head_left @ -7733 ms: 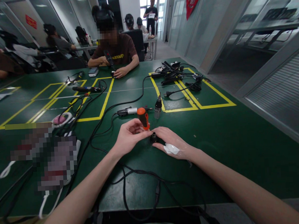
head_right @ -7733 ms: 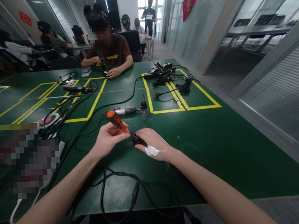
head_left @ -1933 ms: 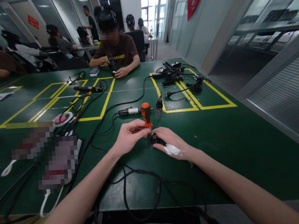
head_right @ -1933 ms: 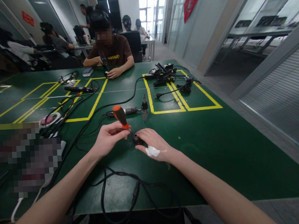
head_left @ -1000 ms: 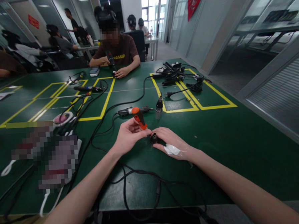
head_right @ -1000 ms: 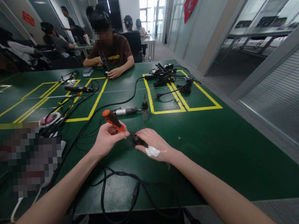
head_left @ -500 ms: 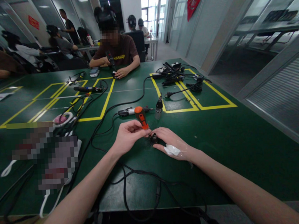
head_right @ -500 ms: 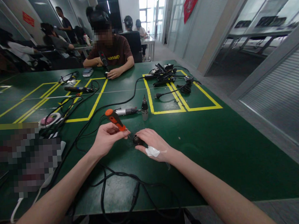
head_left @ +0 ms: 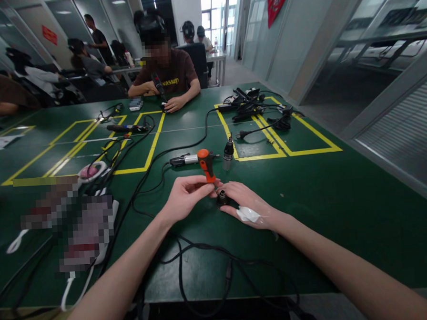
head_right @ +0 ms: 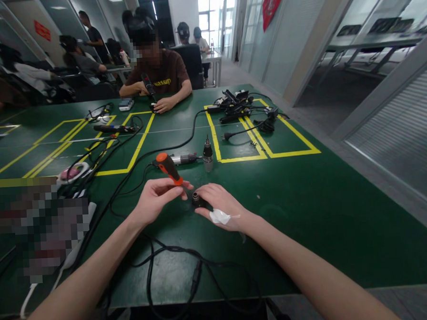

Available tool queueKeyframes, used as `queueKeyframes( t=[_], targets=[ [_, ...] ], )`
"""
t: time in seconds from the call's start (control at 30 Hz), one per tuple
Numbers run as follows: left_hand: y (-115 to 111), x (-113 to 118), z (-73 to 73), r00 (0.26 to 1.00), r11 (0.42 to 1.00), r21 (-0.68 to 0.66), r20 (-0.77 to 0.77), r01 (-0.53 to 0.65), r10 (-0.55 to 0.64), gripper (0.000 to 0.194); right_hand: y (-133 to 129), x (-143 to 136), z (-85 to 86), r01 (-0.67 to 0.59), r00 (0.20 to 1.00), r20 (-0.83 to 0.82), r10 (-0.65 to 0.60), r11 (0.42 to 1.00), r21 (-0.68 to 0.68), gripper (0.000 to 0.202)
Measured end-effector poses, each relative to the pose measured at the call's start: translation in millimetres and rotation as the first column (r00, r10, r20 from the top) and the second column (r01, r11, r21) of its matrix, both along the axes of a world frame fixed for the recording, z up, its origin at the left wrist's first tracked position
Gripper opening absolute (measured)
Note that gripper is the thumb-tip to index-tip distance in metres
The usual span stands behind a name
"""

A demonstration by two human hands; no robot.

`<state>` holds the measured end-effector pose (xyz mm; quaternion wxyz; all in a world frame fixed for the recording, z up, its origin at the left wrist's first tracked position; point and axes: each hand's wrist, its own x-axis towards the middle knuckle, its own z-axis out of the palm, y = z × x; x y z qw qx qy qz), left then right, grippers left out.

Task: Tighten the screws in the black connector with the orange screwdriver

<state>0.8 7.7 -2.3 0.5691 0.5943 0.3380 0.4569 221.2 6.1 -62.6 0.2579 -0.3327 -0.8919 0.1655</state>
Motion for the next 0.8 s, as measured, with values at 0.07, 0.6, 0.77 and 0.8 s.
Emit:
queueKeyframes(
  t=[0.07,0.6,0.77,0.8],
  targets=[
    [-0.1,1.2,-0.5,1.0,1.0,-0.009,0.001,-0.007,0.007,0.029,-0.2,0.1,0.1,0.0,1.0,0.003,0.0,1.0,0.002,0.023],
    [4.9,2.3,-4.7,0.997,0.997,-0.038,0.031,-0.073,0.074,0.035,0.1,1.6,-1.8,-0.012,1.0,-0.007,0.012,1.0,-0.015,0.025],
    [4.6,2.1,-5.7,0.995,0.995,-0.046,0.038,-0.09,0.091,0.031,0.8,1.5,-4.1,-0.012,1.0,-0.017,0.012,1.0,-0.006,0.026],
    [4.6,2.3,-5.7,0.995,0.994,-0.052,0.037,-0.095,0.097,0.03,0.8,1.4,-4.2,-0.01,1.0,-0.017,0.01,1.0,-0.005,0.026]
  ],
)
